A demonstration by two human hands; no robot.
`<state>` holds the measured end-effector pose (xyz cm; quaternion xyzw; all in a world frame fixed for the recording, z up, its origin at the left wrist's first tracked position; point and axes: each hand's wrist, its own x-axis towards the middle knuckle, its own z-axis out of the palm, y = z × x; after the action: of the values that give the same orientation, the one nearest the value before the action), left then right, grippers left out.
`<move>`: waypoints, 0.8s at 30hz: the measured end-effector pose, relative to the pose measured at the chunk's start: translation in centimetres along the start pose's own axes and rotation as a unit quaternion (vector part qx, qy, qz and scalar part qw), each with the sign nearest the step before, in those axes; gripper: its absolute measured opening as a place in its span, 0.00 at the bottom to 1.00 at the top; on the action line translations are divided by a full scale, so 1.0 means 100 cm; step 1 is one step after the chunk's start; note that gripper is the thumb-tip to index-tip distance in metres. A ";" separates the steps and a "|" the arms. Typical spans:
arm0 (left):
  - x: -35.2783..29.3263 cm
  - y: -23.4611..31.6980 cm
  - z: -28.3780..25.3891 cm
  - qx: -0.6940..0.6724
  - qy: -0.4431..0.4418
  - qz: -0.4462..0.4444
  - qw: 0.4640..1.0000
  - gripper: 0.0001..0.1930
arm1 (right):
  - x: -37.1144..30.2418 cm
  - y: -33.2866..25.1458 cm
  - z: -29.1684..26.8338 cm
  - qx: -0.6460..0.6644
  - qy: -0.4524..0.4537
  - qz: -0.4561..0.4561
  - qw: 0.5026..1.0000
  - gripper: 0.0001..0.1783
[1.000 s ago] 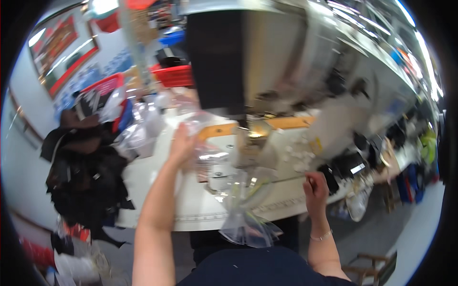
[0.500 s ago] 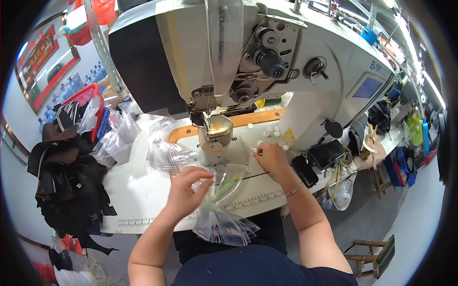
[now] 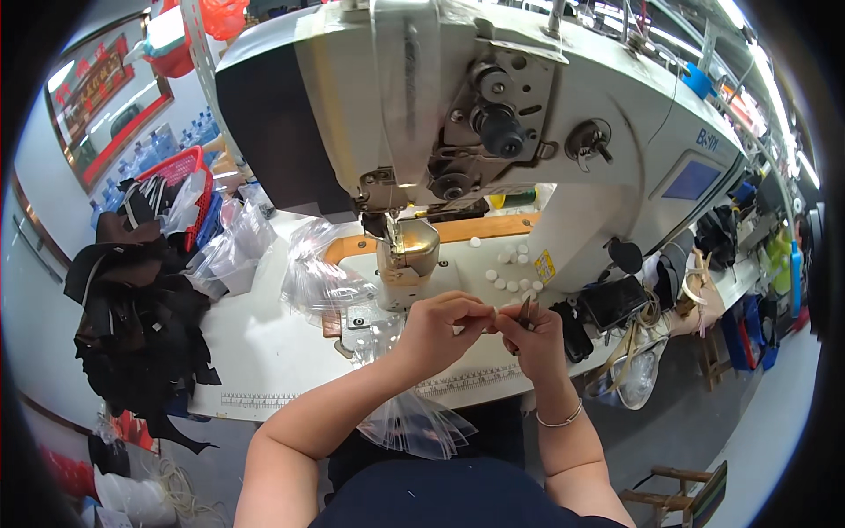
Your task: Stitching small white circular components onto a transparent plastic material using an industrial sewing machine.
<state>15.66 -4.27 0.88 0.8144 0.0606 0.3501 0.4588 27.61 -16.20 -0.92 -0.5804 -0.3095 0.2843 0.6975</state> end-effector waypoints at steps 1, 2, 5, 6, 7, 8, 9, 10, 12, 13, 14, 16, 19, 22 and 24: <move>-0.002 0.003 0.000 -0.014 -0.003 0.000 1.000 0.08 | -0.001 0.001 -0.002 0.030 -0.025 0.021 0.999 0.02; -0.003 0.005 -0.001 -0.027 -0.004 0.000 1.000 0.07 | -0.001 0.001 -0.004 0.034 -0.026 0.023 0.999 0.02; -0.007 0.004 -0.005 0.028 -0.017 0.030 0.999 0.08 | -0.002 0.002 -0.002 0.041 -0.056 0.042 0.997 0.02; -0.009 0.003 -0.005 0.031 -0.017 0.028 0.999 0.08 | -0.003 0.002 0.001 0.013 -0.049 0.020 0.999 0.02; -0.010 0.003 -0.004 0.056 -0.009 0.041 0.998 0.08 | -0.004 0.002 0.003 -0.016 -0.041 -0.002 0.999 0.03; -0.012 0.002 -0.004 0.082 0.001 0.054 0.995 0.07 | -0.005 0.002 0.006 -0.014 -0.043 -0.002 0.999 0.03; -0.012 0.002 -0.006 0.084 0.001 0.053 0.995 0.07 | -0.007 0.000 0.009 -0.019 -0.031 -0.005 0.999 0.03; -0.013 0.002 -0.009 0.102 -0.005 0.068 0.992 0.07 | -0.008 0.000 0.011 -0.025 -0.019 -0.009 0.999 0.03; -0.015 0.002 -0.010 0.118 -0.013 0.082 0.990 0.08 | -0.011 0.002 0.013 -0.035 -0.020 -0.024 0.999 0.03; -0.016 0.001 -0.010 0.128 -0.006 0.092 0.988 0.08 | -0.012 0.003 0.014 -0.046 -0.021 -0.039 0.998 0.03; -0.018 0.001 -0.011 0.137 0.003 0.103 0.985 0.08 | -0.013 0.004 0.016 -0.047 -0.022 -0.039 0.998 0.03; -0.018 -0.002 -0.008 0.126 0.022 0.099 0.987 0.07 | -0.015 0.005 0.023 -0.040 0.007 -0.040 0.998 0.02; -0.014 -0.007 -0.003 0.120 0.055 0.097 0.987 0.06 | -0.017 0.012 0.032 -0.025 0.046 -0.053 0.997 0.04; -0.013 -0.009 -0.003 0.096 0.061 0.039 0.993 0.06 | -0.015 0.017 0.039 -0.055 0.095 -0.064 0.992 0.05; -0.013 -0.011 -0.004 0.068 0.056 -0.018 0.996 0.06 | -0.014 0.015 0.040 -0.073 0.089 -0.068 0.991 0.05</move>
<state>14.66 -3.93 -0.52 0.8215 0.1245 0.3817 0.4048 23.64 -14.46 -1.99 -0.6302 -0.3048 0.1596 0.6961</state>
